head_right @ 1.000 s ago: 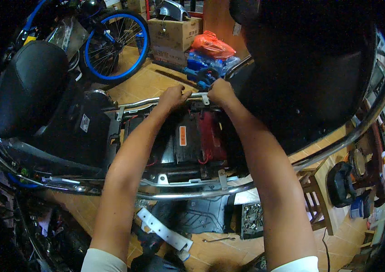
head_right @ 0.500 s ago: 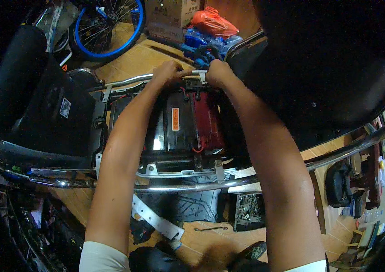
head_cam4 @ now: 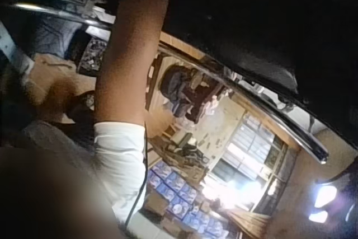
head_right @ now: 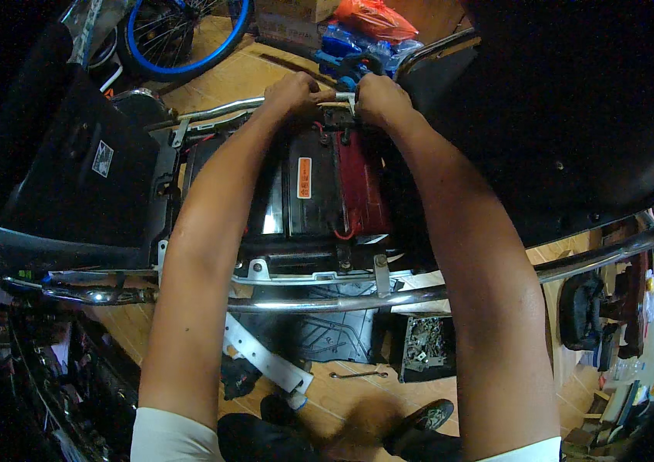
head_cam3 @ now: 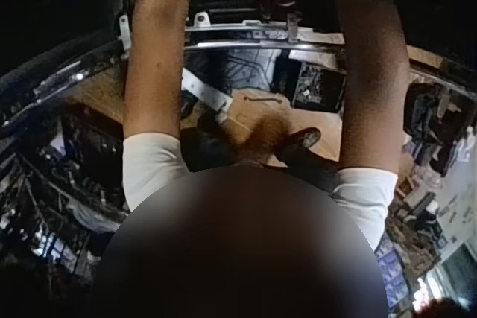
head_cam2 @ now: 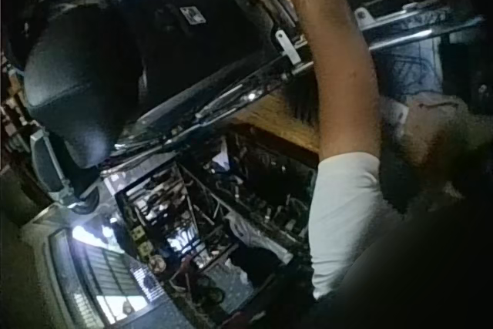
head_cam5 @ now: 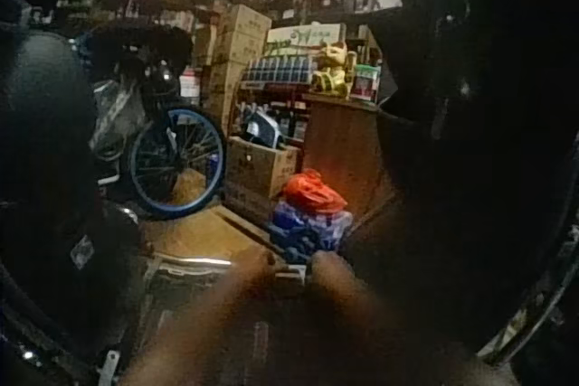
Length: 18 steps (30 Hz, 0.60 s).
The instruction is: The person sits on the floor and searches through a bin of hardware to find screws and washers. They then use a screwdriver to fasten components on the scooter's frame near the battery area.
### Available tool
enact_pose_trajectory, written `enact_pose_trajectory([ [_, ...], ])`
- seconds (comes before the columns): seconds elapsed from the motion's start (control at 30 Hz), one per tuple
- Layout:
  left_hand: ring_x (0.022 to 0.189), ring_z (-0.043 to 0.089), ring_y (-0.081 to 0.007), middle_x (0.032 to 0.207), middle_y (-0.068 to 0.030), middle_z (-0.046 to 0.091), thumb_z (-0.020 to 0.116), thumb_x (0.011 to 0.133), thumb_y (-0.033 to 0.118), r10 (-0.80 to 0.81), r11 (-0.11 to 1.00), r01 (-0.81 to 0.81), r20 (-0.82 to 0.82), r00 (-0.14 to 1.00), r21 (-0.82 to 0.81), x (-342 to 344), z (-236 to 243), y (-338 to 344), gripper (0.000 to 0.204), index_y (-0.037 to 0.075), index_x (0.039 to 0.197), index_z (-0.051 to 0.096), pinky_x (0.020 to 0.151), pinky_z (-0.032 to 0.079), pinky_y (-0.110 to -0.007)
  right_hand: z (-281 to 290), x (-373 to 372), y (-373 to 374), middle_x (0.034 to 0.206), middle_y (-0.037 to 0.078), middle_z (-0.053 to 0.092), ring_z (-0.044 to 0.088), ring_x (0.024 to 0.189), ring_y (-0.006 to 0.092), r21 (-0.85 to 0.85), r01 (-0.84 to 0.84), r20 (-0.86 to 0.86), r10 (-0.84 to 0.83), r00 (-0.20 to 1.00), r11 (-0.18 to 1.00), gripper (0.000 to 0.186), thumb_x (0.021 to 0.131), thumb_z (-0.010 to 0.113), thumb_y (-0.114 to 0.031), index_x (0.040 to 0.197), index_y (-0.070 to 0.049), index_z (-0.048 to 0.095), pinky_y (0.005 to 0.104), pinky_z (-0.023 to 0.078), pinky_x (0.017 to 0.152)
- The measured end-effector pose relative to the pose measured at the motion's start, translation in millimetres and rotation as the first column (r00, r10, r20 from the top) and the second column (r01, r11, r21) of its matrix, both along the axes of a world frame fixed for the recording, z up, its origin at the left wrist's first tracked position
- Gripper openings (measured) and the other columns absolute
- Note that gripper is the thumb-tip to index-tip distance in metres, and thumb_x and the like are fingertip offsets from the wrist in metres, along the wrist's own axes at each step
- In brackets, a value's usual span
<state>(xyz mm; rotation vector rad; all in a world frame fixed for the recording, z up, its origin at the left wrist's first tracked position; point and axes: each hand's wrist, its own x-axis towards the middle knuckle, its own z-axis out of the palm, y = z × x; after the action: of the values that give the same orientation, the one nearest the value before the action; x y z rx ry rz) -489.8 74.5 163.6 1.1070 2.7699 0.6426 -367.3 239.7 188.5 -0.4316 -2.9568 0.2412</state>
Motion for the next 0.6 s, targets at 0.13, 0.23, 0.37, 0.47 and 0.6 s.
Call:
enact_pose_trajectory([
  [0.13, 0.108, 0.07, -0.0352, 0.112, -0.0158, 0.074, 0.071, 0.084, 0.064, 0.009, 1.0, -0.008, -0.022, 1.0, 0.025, -8, -9, 6, 0.057, 0.014, 0.11, 0.078, 0.091, 0.053, -0.05, -7, 3, -1, 0.098, 0.025, 0.072, 0.07, 0.097, 0.0416, -0.033, 0.102, -0.072, -0.105, 0.992, 0.994, 0.026, 0.077, 0.071, -0.018, 0.097, -0.003, 0.077, 0.0491, 0.054, 0.089],
  [0.23, 0.103, 0.071, -0.0355, 0.107, -0.0153, 0.075, 0.07, 0.087, 0.056, -0.011, 0.999, 0.016, -0.125, 0.992, 0.037, -10, -12, 10, 0.049, 0.011, 0.103, 0.079, 0.089, 0.053, -0.048, -10, 4, 1, 0.106, 0.029, 0.07, 0.068, 0.104, 0.046, -0.06, 0.063, -0.075, -0.067, 0.995, 0.996, 0.024, 0.084, 0.063, -0.013, 0.099, 0.001, 0.075, 0.0515, 0.054, 0.092],
  [0.37, 0.097, 0.071, -0.0351, 0.099, -0.0169, 0.074, 0.068, 0.087, 0.036, 0.083, 0.995, -0.056, -0.347, 0.934, 0.087, 21, -14, 28, 0.031, 0.01, 0.1, 0.078, 0.082, 0.055, -0.05, -8, 4, 0, 0.102, 0.029, 0.071, 0.068, 0.1, 0.0457, -0.038, 0.106, -0.067, -0.109, 0.992, 0.994, 0.025, 0.082, 0.067, -0.018, 0.096, 0.001, 0.075, 0.0507, 0.055, 0.089],
  [0.47, 0.093, 0.068, -0.0364, 0.092, -0.0171, 0.072, 0.062, 0.085, 0.013, 0.027, 0.957, 0.12, -0.493, 0.87, 0.264, 64, -24, 46, 0.016, 0.006, 0.089, 0.076, 0.082, 0.055, -0.048, -5, 5, -4, 0.1, 0.027, 0.071, 0.069, 0.097, 0.0439, -0.047, 0.117, -0.122, -0.122, 0.985, 0.992, 0.027, 0.078, 0.071, -0.021, 0.095, 0.0, 0.076, 0.0498, 0.055, 0.088],
  [0.6, 0.097, 0.066, -0.0356, 0.094, -0.017, 0.07, 0.061, 0.082, 0.006, 0.053, 0.936, 0.111, -0.444, 0.894, 0.335, 83, -34, 38, 0.014, 0.004, 0.084, 0.074, 0.085, 0.054, -0.047, -3, 8, -7, 0.106, 0.03, 0.07, 0.068, 0.102, 0.0452, -0.126, 0.152, -0.061, -0.161, 0.985, 0.98, 0.025, 0.083, 0.066, -0.015, 0.098, 0.002, 0.075, 0.0509, 0.054, 0.091],
])
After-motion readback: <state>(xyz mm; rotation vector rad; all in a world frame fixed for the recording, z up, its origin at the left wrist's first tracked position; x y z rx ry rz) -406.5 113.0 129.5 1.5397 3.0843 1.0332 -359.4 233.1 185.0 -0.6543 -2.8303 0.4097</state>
